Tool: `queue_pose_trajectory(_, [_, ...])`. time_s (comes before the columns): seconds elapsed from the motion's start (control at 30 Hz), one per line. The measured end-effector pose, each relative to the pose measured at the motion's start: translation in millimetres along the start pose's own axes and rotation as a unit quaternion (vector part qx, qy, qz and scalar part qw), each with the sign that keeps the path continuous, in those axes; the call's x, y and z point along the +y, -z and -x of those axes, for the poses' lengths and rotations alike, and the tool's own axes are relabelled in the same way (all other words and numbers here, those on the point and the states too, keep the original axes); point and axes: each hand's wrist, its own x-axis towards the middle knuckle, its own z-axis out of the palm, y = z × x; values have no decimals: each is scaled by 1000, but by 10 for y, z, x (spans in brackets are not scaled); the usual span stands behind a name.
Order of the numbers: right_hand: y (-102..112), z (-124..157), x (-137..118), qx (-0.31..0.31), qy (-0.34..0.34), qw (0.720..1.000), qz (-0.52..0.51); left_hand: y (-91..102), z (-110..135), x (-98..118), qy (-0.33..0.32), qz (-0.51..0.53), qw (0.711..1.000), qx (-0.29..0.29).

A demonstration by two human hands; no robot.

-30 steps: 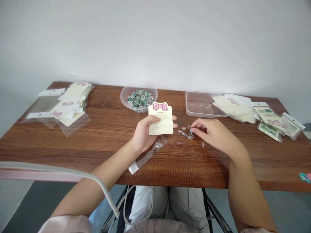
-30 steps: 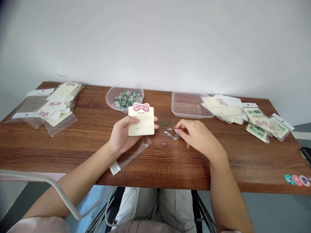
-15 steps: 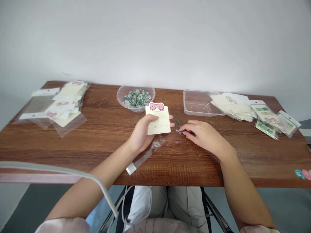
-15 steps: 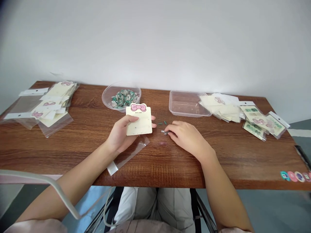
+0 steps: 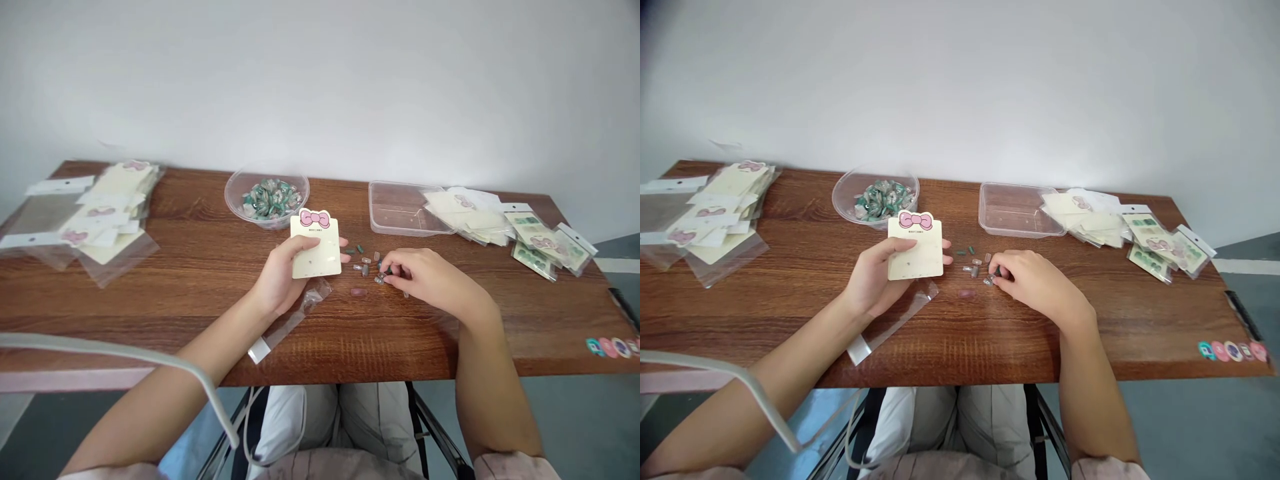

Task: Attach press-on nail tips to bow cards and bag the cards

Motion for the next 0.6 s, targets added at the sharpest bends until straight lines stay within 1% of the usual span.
queue_pose_trajectory(0.23, [-26, -23, -27, 10, 2, 1000, -6, -26, 18, 28, 7, -10, 1000, 6])
queue_pose_trajectory(0.33, [-25, -23, -51, 6, -10, 1000, -12, -18, 14, 64, -15, -6, 1000, 13])
queue_pose_trajectory(0.43, [-31, -27, -67, 13, -1, 1000, -11, -1, -6, 113, -43, -2, 999, 12])
queue_pose_trajectory(0.6, [-38, -45, -113, 55, 14, 998, -19, -5, -43, 152, -75, 25, 997, 8])
